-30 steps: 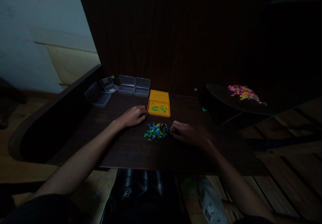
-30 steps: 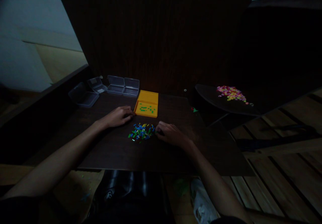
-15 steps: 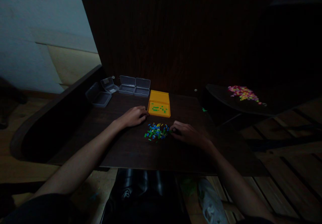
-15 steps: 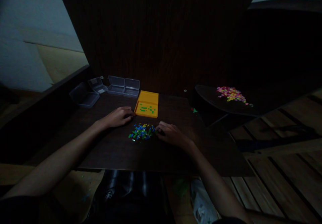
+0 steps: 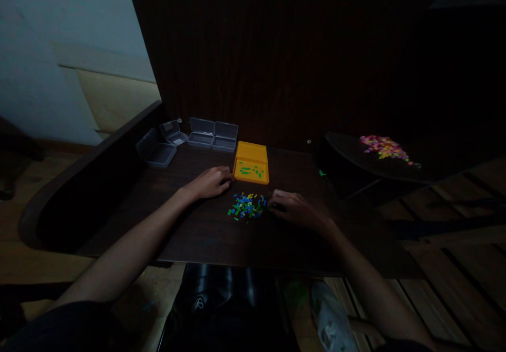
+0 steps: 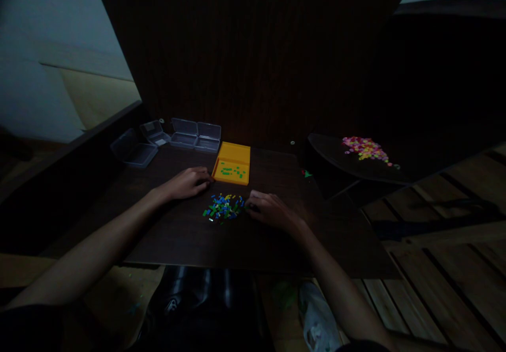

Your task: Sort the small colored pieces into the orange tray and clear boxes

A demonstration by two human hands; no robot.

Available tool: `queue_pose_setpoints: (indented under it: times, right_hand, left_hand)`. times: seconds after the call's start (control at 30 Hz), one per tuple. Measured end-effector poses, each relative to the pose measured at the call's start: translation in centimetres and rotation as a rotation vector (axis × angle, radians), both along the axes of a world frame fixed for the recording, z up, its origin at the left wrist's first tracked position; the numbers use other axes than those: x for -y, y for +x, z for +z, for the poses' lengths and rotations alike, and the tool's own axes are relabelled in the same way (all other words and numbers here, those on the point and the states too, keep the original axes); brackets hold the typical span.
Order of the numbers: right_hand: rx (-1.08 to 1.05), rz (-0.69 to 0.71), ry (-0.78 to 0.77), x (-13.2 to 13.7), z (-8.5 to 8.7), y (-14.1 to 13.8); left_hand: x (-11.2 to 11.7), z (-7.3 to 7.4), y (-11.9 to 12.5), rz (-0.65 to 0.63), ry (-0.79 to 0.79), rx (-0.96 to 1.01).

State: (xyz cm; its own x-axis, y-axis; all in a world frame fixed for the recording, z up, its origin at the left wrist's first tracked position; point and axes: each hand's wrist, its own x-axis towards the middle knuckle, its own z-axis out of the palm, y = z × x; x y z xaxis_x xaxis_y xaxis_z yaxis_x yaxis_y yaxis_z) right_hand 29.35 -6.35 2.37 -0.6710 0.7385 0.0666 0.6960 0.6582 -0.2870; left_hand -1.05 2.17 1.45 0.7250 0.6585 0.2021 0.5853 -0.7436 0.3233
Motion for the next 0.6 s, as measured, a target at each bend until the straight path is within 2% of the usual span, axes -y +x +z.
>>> queue_pose_setpoints:
  times: [0.27, 0.47, 0.6]
  right_hand:
    - [0.196, -0.105, 0.035, 0.8, 0.2, -1.1]
    - [0.135, -0.106, 0.042, 0.8, -0.4, -1.1]
    - [0.049, -0.065, 0.041, 0.0, 0.6, -1.1]
  left_hand:
    - [0.0, 0.1, -0.1, -0.004, -0.005, -0.012]
    - [0.1, 0.2, 0.0, -0.01, -0.01, -0.002]
    - [0.2, 0.3, 0.1, 0.006, -0.002, -0.019]
